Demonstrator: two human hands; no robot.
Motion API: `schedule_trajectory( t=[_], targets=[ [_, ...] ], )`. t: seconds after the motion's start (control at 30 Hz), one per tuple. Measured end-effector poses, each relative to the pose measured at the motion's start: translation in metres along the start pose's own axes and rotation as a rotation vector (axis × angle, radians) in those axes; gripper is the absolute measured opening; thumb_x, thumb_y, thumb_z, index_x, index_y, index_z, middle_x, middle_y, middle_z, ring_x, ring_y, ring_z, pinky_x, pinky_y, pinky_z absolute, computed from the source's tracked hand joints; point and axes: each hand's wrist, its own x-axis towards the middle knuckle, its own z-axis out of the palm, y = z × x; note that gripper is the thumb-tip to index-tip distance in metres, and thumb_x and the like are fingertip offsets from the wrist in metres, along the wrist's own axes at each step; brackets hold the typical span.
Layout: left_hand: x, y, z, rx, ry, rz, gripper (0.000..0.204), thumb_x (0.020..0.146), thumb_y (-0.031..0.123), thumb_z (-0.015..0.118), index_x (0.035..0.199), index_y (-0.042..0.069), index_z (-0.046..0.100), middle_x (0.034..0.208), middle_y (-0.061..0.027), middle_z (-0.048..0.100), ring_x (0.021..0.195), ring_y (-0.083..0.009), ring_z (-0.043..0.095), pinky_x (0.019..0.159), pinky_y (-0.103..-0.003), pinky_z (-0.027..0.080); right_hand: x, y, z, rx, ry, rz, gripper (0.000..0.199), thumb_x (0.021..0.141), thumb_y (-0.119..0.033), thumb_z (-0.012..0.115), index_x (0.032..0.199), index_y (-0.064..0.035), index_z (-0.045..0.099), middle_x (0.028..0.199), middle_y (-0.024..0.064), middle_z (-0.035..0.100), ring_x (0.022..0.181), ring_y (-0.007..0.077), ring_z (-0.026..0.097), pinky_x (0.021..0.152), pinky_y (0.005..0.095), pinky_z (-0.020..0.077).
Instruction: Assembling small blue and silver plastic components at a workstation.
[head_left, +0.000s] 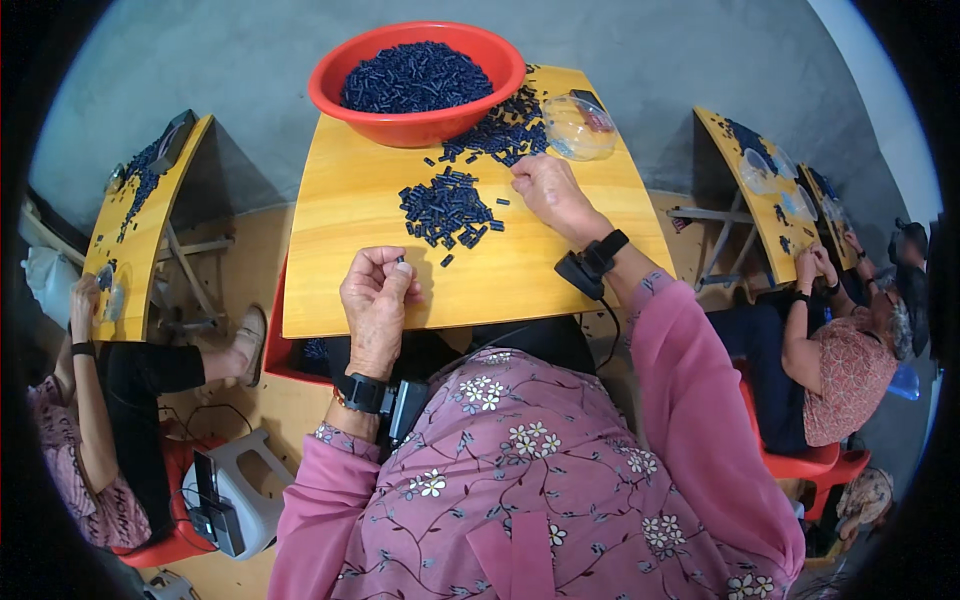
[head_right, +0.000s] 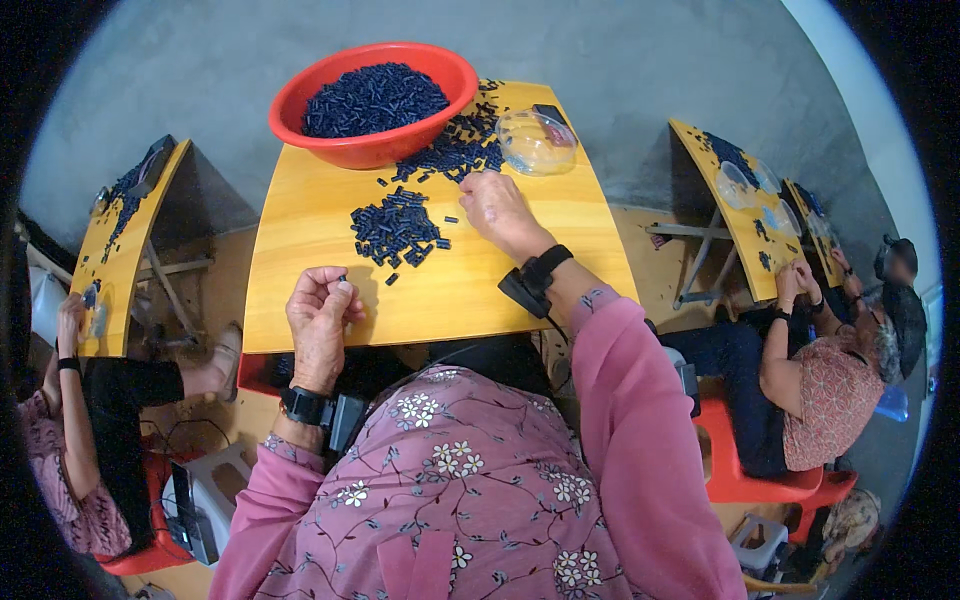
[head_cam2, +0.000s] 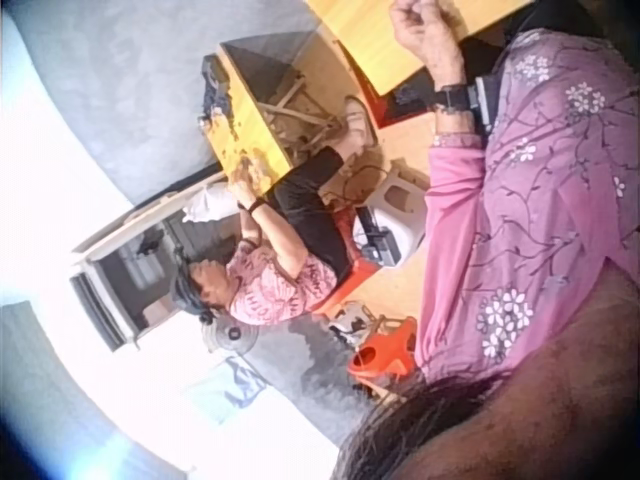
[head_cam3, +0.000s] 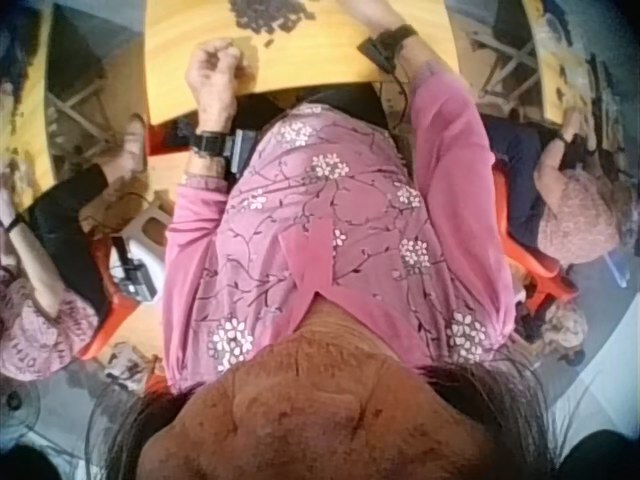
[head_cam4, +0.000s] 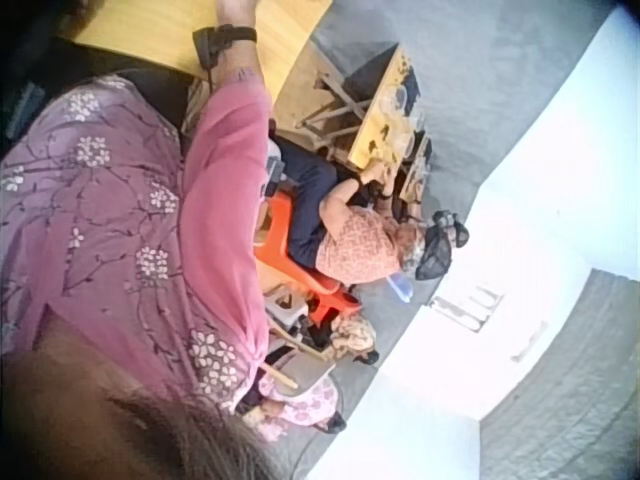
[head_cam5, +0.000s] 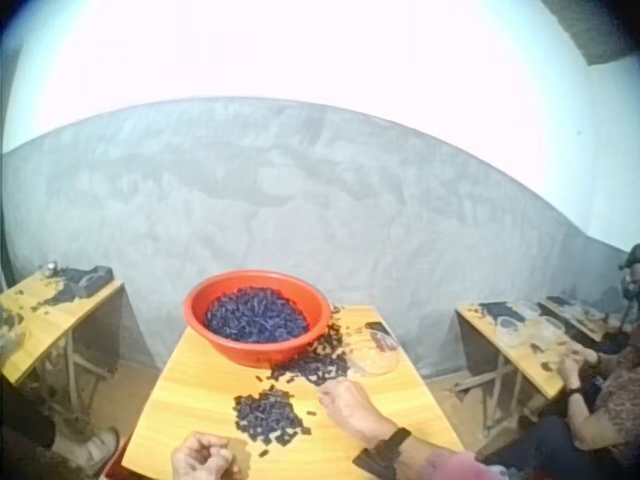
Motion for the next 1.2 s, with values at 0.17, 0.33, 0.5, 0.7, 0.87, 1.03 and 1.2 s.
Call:
schedule_trajectory(
  t=[0.17, 0.33, 0.5, 0.7, 0.87, 1.03, 1.2],
  targets=[
    [-0.001, 0.001, -0.001, -0.010, -0.015, -0.012, 0.012, 0.092, 0.001, 0.059, 0.103, 0.001, 0.057, 0.075, -0.0018, 0.059, 0.062, -0.0086, 0.057, 0.059, -0.023, 0.051, 0.014, -0.003, 0.004, -0.274, -0.260, 0.020, 0.016, 0.081, -0.006, 0.056, 0.085, 0.0070, 0.066, 0.091, 0.0292, 0.064, 0.088, 0.0445, 0.063, 0.079, 0.0473, 0.0515],
    [-0.002, 0.003, -0.003, -0.010, -0.025, -0.041, 0.015, 0.093, 0.002, 0.059, 0.107, -0.001, 0.057, 0.077, -0.0026, 0.060, 0.065, -0.0097, 0.058, 0.061, -0.024, 0.052, 0.004, -0.025, -0.003, -0.053, -0.199, 0.069, 0.015, 0.082, -0.007, 0.059, 0.088, 0.0054, 0.066, 0.085, 0.0247, 0.066, 0.079, 0.0367, 0.066, 0.073, 0.0425, 0.0528],
    [-0.005, 0.007, 0.002, -0.036, -0.048, -0.003, 0.016, 0.093, 0.001, 0.061, 0.108, -0.003, 0.058, 0.080, -0.0047, 0.062, 0.066, -0.0114, 0.059, 0.063, -0.025, 0.053, -0.027, -0.073, -0.018, 0.651, -0.271, 0.292, 0.017, 0.088, -0.006, 0.064, 0.102, 0.0037, 0.066, 0.083, 0.0066, 0.069, 0.072, 0.0107, 0.064, 0.063, 0.0256, 0.0511],
    [-0.012, 0.017, 0.011, -0.138, -0.103, -0.087, 0.014, 0.092, 0.002, 0.063, 0.105, -0.001, 0.059, 0.086, -0.0079, 0.065, 0.071, -0.0139, 0.064, 0.066, -0.026, 0.055, -0.059, -0.107, -0.007, 1.064, -0.313, 0.262, 0.015, 0.092, -0.007, 0.063, 0.104, 0.0015, 0.066, 0.082, 0.0053, 0.067, 0.069, 0.0094, 0.064, 0.061, 0.0226, 0.0528],
    [-0.017, 0.024, 0.017, -0.261, -0.146, -0.153, 0.011, 0.090, 0.000, 0.065, 0.100, -0.001, 0.061, 0.086, -0.0076, 0.067, 0.071, -0.0132, 0.066, 0.066, -0.025, 0.057, -0.067, -0.106, -0.002, 1.221, -0.368, 0.267, 0.014, 0.092, -0.002, 0.062, 0.105, 0.0021, 0.065, 0.085, 0.0057, 0.067, 0.073, 0.0109, 0.064, 0.062, 0.0229, 0.0522],
    [-0.019, 0.024, 0.013, -0.260, -0.215, -0.177, 0.010, 0.091, 0.003, 0.065, 0.100, 0.001, 0.061, 0.089, -0.0089, 0.067, 0.069, -0.0153, 0.063, 0.068, -0.028, 0.055, -0.070, -0.105, 0.002, 1.253, -0.348, 0.275, 0.015, 0.092, -0.002, 0.063, 0.107, 0.0007, 0.066, 0.088, 0.0052, 0.067, 0.074, 0.0105, 0.064, 0.064, 0.0224, 0.0521],
    [-0.018, 0.024, 0.014, -0.269, -0.274, -0.160, 0.012, 0.089, 0.000, 0.066, 0.101, -0.002, 0.062, 0.086, -0.0083, 0.067, 0.068, -0.0124, 0.064, 0.065, -0.027, 0.057, -0.069, -0.111, 0.004, 1.168, -0.295, 0.203, 0.014, 0.091, -0.002, 0.063, 0.105, 0.0015, 0.066, 0.084, 0.0042, 0.067, 0.073, 0.0090, 0.064, 0.062, 0.0215, 0.0522]
  ],
)
